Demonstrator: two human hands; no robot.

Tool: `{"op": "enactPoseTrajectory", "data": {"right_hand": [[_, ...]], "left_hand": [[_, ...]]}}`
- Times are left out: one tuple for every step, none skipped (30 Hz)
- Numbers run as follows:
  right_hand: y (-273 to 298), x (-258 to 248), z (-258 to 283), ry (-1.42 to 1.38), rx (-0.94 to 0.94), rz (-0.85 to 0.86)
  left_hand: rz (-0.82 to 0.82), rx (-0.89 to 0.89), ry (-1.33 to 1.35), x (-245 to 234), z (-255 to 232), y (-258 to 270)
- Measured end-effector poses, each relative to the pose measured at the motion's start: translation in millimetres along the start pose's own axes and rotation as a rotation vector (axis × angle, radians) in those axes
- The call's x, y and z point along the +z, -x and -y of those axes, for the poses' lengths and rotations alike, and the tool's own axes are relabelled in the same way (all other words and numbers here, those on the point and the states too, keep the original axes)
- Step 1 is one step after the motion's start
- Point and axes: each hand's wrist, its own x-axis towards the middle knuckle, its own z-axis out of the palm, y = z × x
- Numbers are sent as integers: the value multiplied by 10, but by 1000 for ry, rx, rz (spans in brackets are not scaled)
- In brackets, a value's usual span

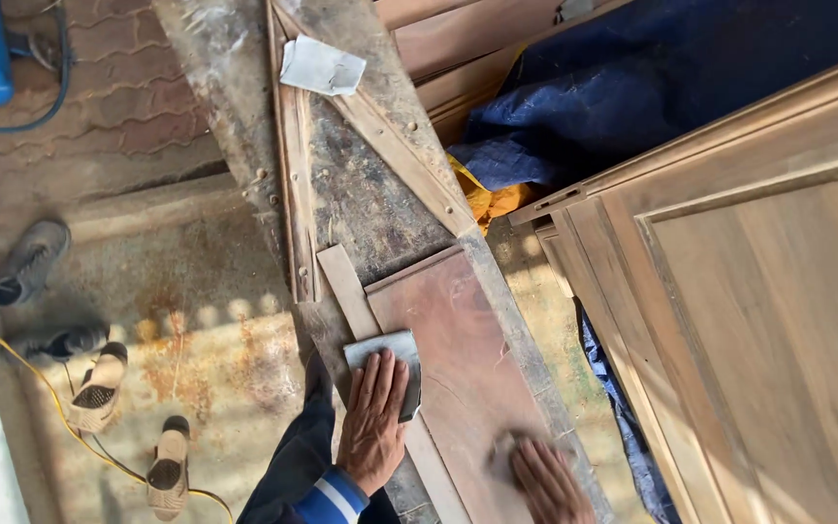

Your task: Sanding a wood plank using manual sandpaper and then an orbital power sander on a workbench.

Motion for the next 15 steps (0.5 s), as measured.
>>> {"op": "enactPoseTrajectory", "data": {"right_hand": [[-33, -78, -10, 3, -12, 7], [-69, -151, -17, -17, -18, 7], [-107, -215, -16, -37, -24, 7], [-483, -238, -60, -35, -36, 12], [-894, -241, -101, -48, -71, 14], [-1300, -240, -126, -62, -107, 17], [-1778, -214, -138, -71, -120, 24], [-2261, -247, -127, -81, -134, -8], [-2779, -338, -98, -90, -147, -48], [-2916, -346, -53, -98, -160, -46], [-3071, -354, -5, -123, -143, -103], [-3230, -371, 47, -148, -125, -160], [-3139, -385, 88, -156, -133, -165], [-3054, -396, 141, -146, -110, -177], [-2964, -420, 187, -134, -93, -181]], "left_hand": [[-7, -11, 5, -27, -49, -13], [-9, -38, 33, -53, -91, -26], [-11, -64, 60, -81, -126, -36], [-18, -74, 64, -64, -138, -57], [-18, -99, 78, -60, -135, -82], [-18, -124, 93, -55, -131, -102], [-21, -141, 91, -44, -145, -95], [-41, -140, 82, -29, -164, -86], [-64, -133, 69, -22, -171, -99], [-69, -146, 63, 18, -195, -67], [-91, -133, 50, 45, -196, -59], [-112, -121, 37, 64, -197, -55], [-116, -126, 26, 63, -191, -46], [-118, -121, 15, 54, -175, -30], [-121, -123, 8, 52, -180, -7]]}}
